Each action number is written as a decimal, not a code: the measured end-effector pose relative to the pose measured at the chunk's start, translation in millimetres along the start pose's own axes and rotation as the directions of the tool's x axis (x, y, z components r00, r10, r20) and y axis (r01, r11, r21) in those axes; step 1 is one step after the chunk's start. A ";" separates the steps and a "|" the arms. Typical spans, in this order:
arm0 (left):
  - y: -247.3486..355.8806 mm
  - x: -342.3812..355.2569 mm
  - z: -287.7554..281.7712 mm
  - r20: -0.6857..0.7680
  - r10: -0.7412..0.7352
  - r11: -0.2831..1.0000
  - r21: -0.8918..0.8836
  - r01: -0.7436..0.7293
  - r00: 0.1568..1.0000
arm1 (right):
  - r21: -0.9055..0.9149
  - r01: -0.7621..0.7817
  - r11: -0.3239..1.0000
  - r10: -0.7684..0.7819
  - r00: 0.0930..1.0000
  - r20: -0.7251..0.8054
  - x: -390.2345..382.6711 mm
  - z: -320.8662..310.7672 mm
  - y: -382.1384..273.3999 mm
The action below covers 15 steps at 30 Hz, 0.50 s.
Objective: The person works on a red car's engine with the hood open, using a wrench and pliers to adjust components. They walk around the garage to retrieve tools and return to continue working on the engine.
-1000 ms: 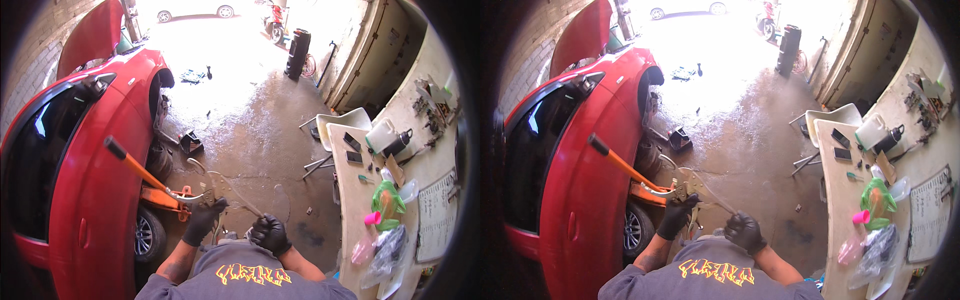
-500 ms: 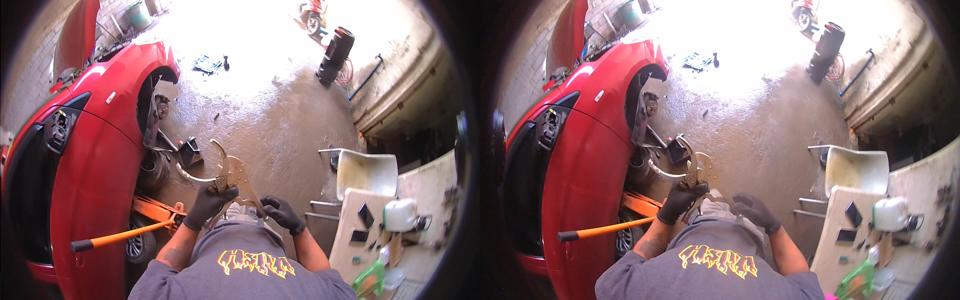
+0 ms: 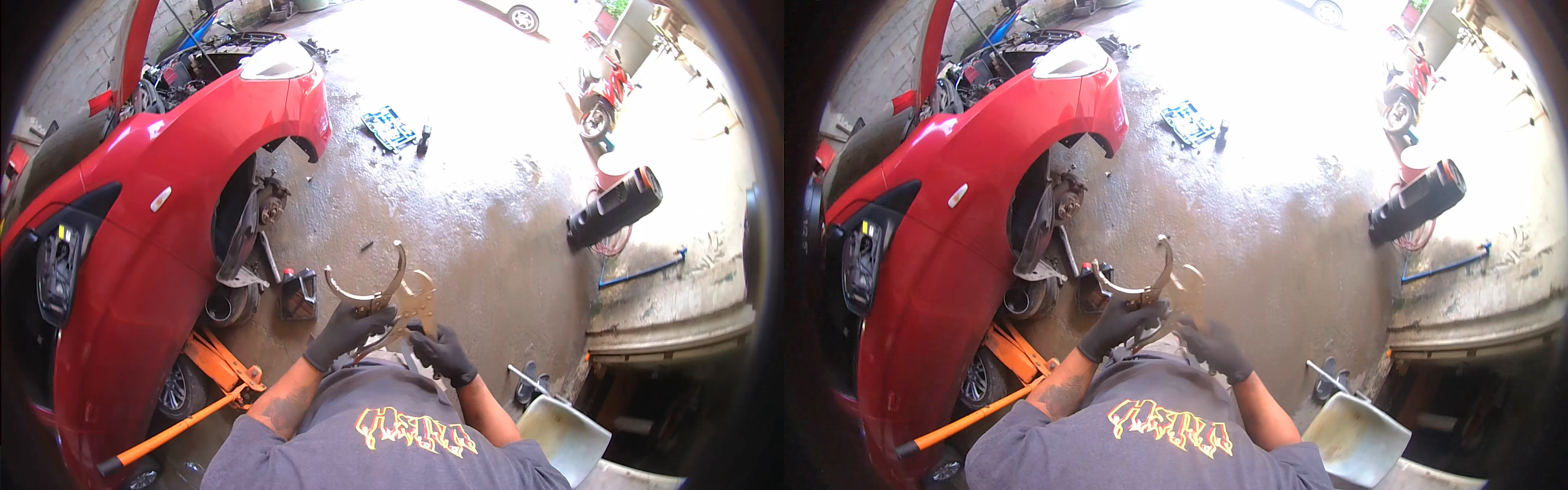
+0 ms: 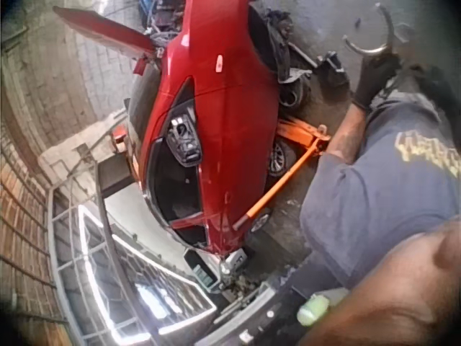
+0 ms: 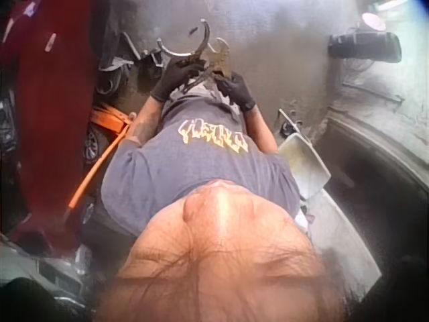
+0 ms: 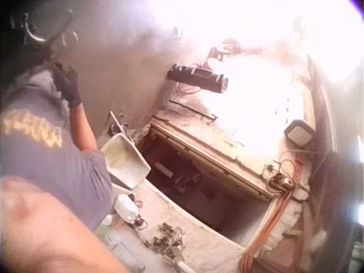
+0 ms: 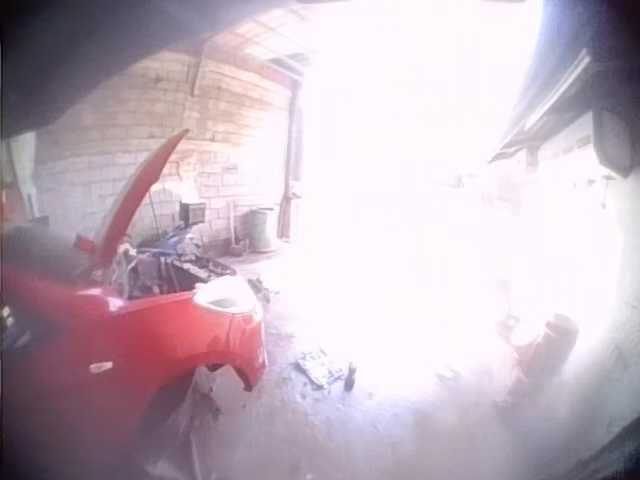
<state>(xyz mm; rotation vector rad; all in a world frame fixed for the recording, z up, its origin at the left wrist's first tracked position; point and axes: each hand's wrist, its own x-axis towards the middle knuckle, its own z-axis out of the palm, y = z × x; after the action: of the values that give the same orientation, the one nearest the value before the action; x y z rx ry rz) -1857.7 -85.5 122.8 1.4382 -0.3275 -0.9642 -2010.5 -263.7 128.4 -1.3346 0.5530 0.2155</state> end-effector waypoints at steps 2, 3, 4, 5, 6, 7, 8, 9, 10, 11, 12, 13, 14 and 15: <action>41.0 48.9 7.9 -0.118 0.043 0.990 -0.132 -0.059 0.992 | -0.030 0.040 0.999 -0.042 0.997 -0.061 39.1 -42.4 -23.6; 57.7 72.5 0.4 -0.121 0.015 0.992 -0.121 -0.030 0.993 | 0.009 0.063 0.998 -0.063 0.996 -0.065 58.8 -59.9 -38.4; 69.8 99.2 -4.8 -0.120 -0.015 0.993 -0.118 0.001 0.993 | 0.044 0.081 0.996 -0.078 0.994 -0.075 77.2 -81.1 -51.6; 82.5 125.9 -10.5 -0.121 -0.046 0.993 -0.116 0.032 0.992 | 0.077 0.097 0.992 -0.091 0.992 -0.083 97.3 -99.1 -64.9; 92.7 155.2 -13.4 -0.125 -0.043 0.996 -0.084 0.033 0.991 | 0.088 0.132 0.987 -0.119 0.984 -0.136 117.6 -118.0 -76.5; 95.8 186.4 -20.2 -0.134 -0.054 0.997 -0.067 0.045 0.989 | 0.097 0.165 0.981 -0.145 0.972 -0.186 139.1 -136.1 -88.4; 93.6 218.6 -29.3 -0.148 -0.064 0.997 -0.051 0.057 0.987 | 0.103 0.198 0.975 -0.170 0.958 -0.232 162.1 -155.0 -100.1; 93.3 250.3 -34.4 -0.156 -0.076 0.997 -0.037 0.071 0.985 | 0.121 0.224 0.967 -0.190 0.951 -0.245 186.4 -180.8 -108.1; 100.3 274.5 -38.5 -0.195 -0.095 0.995 -0.036 0.090 0.976 | 0.149 0.245 0.958 -0.204 0.948 -0.243 214.6 -206.1 -115.5; 107.8 297.7 -42.6 -0.238 -0.114 0.993 -0.038 0.108 0.965 | 0.176 0.262 0.949 -0.218 0.946 -0.239 243.0 -225.7 -125.0; 119.0 326.1 -43.2 -0.275 -0.121 0.992 -0.052 0.111 0.954 | 0.202 0.262 0.944 -0.216 0.950 -0.226 265.9 -240.8 -149.9; 130.4 349.6 -44.6 -0.316 -0.127 0.991 -0.071 0.110 0.940 | 0.172 0.270 0.947 -0.230 0.948 -0.221 291.1 -260.1 -169.6; 141.6 372.6 -47.0 -0.356 -0.133 0.990 -0.091 0.107 0.925 | 0.141 0.279 0.950 -0.245 0.945 -0.214 317.9 -280.9 -188.6; 153.7 391.9 -53.2 -0.397 -0.145 0.988 -0.105 0.112 0.906 | 0.121 0.284 0.951 -0.256 0.944 -0.208 343.2 -294.2 -206.1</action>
<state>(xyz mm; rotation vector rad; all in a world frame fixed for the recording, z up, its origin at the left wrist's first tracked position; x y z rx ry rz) -1528.8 -353.5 118.9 1.5578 0.1129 -0.7499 -1699.4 -649.8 97.0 -1.2761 0.5270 -0.1791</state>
